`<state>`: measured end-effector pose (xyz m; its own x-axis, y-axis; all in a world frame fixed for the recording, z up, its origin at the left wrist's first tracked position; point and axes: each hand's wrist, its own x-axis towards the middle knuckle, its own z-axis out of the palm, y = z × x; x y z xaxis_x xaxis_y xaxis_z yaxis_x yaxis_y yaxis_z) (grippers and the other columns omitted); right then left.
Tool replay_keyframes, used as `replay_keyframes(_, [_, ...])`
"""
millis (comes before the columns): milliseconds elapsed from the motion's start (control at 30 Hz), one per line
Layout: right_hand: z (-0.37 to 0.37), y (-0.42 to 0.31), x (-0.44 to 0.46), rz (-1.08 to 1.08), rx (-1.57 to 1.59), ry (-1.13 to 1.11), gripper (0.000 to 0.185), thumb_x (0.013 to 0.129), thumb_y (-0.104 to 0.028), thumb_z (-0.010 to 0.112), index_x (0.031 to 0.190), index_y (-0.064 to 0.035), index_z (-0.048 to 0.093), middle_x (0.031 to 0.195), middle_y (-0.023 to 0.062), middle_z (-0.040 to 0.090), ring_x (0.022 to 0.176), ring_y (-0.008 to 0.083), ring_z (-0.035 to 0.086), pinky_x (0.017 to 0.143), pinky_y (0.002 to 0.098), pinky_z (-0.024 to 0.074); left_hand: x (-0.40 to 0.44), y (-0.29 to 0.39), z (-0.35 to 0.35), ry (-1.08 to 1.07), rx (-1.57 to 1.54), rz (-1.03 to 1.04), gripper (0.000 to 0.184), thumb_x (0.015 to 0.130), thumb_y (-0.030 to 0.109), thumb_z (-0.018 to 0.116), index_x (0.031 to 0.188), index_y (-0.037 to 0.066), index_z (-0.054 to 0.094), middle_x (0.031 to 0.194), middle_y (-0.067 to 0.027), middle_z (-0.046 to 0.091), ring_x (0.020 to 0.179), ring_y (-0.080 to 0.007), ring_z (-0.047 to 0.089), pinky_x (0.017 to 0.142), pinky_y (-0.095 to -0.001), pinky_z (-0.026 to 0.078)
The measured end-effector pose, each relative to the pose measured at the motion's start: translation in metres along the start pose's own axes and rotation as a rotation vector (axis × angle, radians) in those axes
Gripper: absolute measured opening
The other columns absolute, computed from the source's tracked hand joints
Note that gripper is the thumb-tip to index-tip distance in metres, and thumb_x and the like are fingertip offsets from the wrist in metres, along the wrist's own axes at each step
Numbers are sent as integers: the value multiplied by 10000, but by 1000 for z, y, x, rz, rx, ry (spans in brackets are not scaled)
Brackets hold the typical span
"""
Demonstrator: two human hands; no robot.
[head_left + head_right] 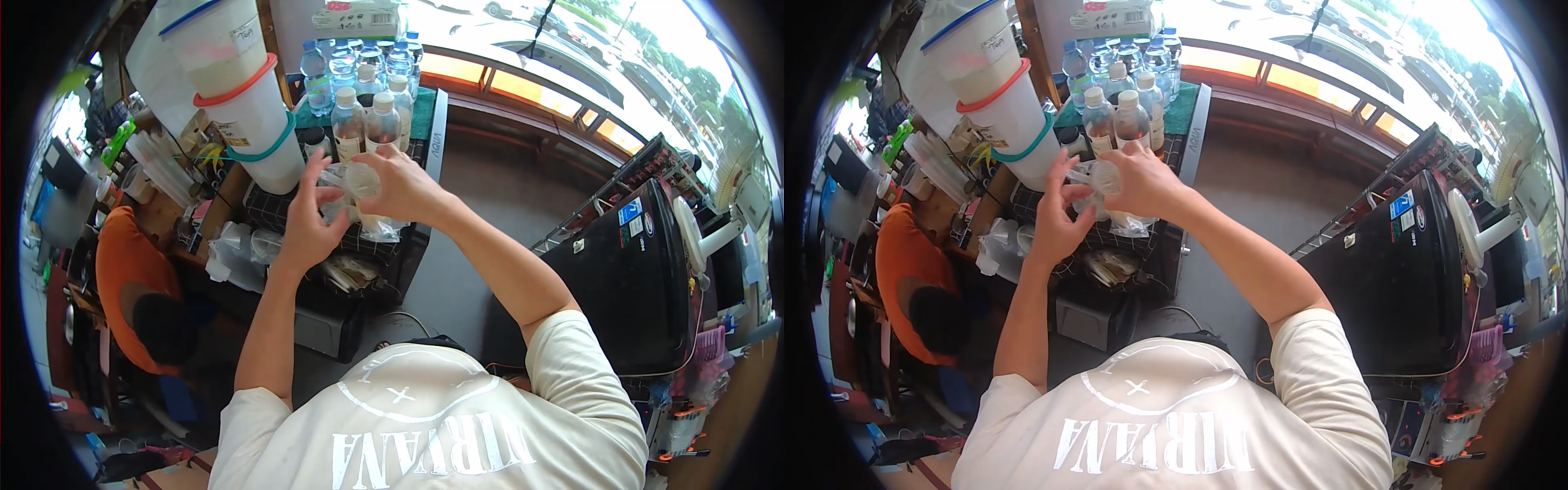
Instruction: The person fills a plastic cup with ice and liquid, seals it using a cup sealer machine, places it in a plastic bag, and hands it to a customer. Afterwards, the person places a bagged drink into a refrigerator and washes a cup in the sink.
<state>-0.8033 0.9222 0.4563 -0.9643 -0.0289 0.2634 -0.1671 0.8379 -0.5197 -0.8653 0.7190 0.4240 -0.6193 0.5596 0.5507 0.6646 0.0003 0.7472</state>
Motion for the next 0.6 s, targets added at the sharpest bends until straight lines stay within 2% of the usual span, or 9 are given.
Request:
replay_keyframes(67, [8,-2,-3,14,-32,26,808,715,-296,807,1446,-90,529,1387,271,486,1318,448,494,1088,463,458,-2,-4,-2,25,-62,-6,863,834,-84,640,1592,60,254,1464,-190,521,1060,-217,682,951,-333,535])
replay_keyframes(133, [14,-4,-4,26,-83,44,817,729,-295,803,1468,-110,506,1419,275,436,1340,477,455,1097,505,449,-3,-12,-4,93,-363,-111,814,857,-92,621,1580,55,278,1491,-167,498,1088,-204,668,967,-327,524])
replay_keyframes(267, [19,-8,-8,36,-99,61,806,763,-283,793,1487,-112,481,1439,276,406,1355,495,427,1099,525,446,-2,-24,-8,112,-314,-177,739,862,-92,634,1540,30,364,1443,-161,548,1081,-191,670,962,-326,527])
replay_keyframes(333, [22,-7,-11,16,-109,126,722,793,-279,798,1434,-104,515,1444,272,388,1347,516,417,1101,532,441,-1,-33,-4,312,72,-122,615,845,-34,696,1431,3,512,1300,-207,653,1048,-206,696,897,-339,550])
replay_keyframes(367, [26,-3,-11,20,-108,128,722,793,-279,798,1434,-104,515,1444,272,388,1347,516,417,1101,532,441,0,-36,0,308,72,-122,615,845,-34,696,1431,3,512,1300,-207,653,1048,-206,696,897,-339,550])
replay_keyframes(433, [35,4,-12,-69,12,306,639,809,-290,810,1358,-95,549,1434,271,392,1353,511,404,1116,532,420,5,-34,10,356,252,-195,411,845,40,736,1243,-25,659,1047,-181,746,916,-189,721,798,-332,559])
replay_keyframes(467, [39,7,-13,-67,12,307,639,809,-290,810,1358,-95,549,1434,271,392,1353,511,404,1116,532,420,5,-38,10,354,252,-196,411,845,40,736,1243,-25,659,1047,-181,746,916,-189,721,798,-332,559])
replay_keyframes(533, [40,8,-17,-174,-104,444,531,806,-302,824,1248,-101,611,1377,225,437,1324,464,425,1104,525,416,8,-44,9,221,352,-252,259,856,92,739,1080,-37,727,867,-160,755,737,-185,713,705,-328,550])
replay_keyframes(600, [41,7,-23,-181,-162,472,504,806,-318,827,1229,-121,638,1330,196,457,1283,433,443,1077,518,427,16,-36,3,279,342,-269,196,861,84,730,1017,-33,744,798,-137,748,682,-173,696,685,-319,546])
